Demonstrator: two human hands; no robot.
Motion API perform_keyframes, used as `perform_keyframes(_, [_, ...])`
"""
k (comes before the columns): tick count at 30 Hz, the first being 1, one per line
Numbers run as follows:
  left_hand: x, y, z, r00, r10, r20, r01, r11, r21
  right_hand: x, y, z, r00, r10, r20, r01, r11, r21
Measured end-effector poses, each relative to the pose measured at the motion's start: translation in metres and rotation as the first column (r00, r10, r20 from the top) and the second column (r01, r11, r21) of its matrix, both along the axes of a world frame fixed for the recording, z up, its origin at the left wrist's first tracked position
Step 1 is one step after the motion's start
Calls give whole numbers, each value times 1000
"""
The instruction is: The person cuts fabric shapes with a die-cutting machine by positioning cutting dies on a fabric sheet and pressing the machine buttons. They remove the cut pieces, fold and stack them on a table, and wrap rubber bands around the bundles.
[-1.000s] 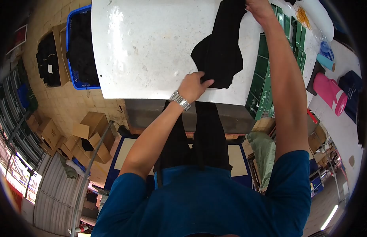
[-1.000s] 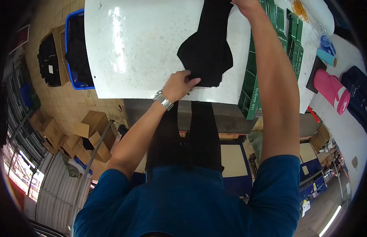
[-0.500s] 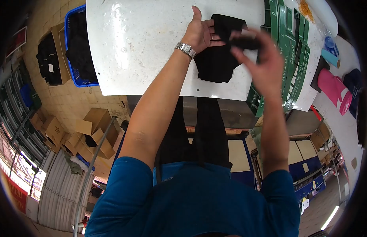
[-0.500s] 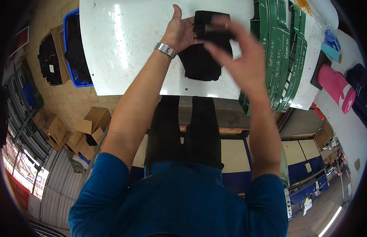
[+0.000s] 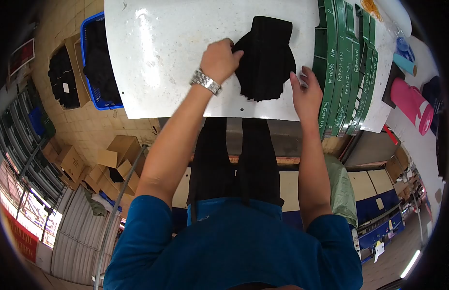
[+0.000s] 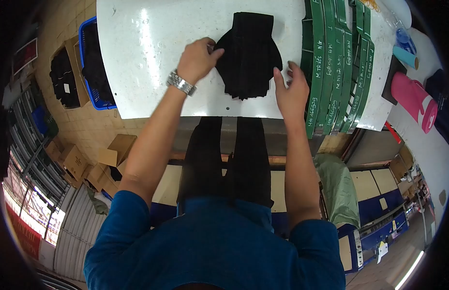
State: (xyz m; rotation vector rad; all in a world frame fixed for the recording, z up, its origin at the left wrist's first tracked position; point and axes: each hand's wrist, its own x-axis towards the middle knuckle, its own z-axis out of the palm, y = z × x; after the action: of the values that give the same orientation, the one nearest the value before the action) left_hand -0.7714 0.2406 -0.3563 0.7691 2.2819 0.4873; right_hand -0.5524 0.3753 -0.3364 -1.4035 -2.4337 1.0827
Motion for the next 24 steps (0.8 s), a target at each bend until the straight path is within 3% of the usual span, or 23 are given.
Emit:
perform_keyframes(1, [7,-1,4,1000,0,-6,0,1000,-1,-9,4,-10,993,-78,86,70,994,86])
perform_keyframes(3, [21,3,6,995,89,33,-83,985,-152,-20,8,-20,984,-110,139,106,994,30])
perform_keyframes(8, [28,-3,-4,1000,11,23,-9,996,-91,-20,17,-35,952,-155,264,185,978,-94])
perform_keyframes(10, [30,-11,-1,985,172,-20,-169,980,108,-21,15,-36,974,-219,51,224,960,-166])
perform_keyframes(11, [33,-14,1,984,177,-19,-174,979,106,-19,11,-35,975,-214,53,220,961,-167])
perform_keyframes(13, [41,-14,17,933,326,153,-355,903,244,-35,-7,-5,970,-228,-83,222,972,-82])
perform_keyframes(14, [49,-12,21,932,326,157,-356,904,237,-40,-11,0,980,-152,-129,158,987,38])
perform_keyframes(16, [64,-2,25,918,378,120,-392,816,425,-48,-17,8,995,-70,-76,78,991,107])
perform_keyframes(17, [69,5,25,918,378,121,-392,816,426,-54,-19,11,1000,11,-24,-6,984,176])
perform_keyframes(19, [78,18,19,950,304,-71,-226,826,517,-61,-21,11,1000,11,-29,-6,987,162])
perform_keyframes(21, [85,27,13,958,263,-110,-177,852,493,-65,-20,7,997,54,-46,-46,984,175])
perform_keyframes(23, [90,31,3,955,140,-261,-23,913,406,-65,-17,7,997,56,-60,-47,988,149])
perform_keyframes(24, [91,28,2,975,123,-187,-42,920,389,-65,-15,7,996,60,-71,-51,991,123])
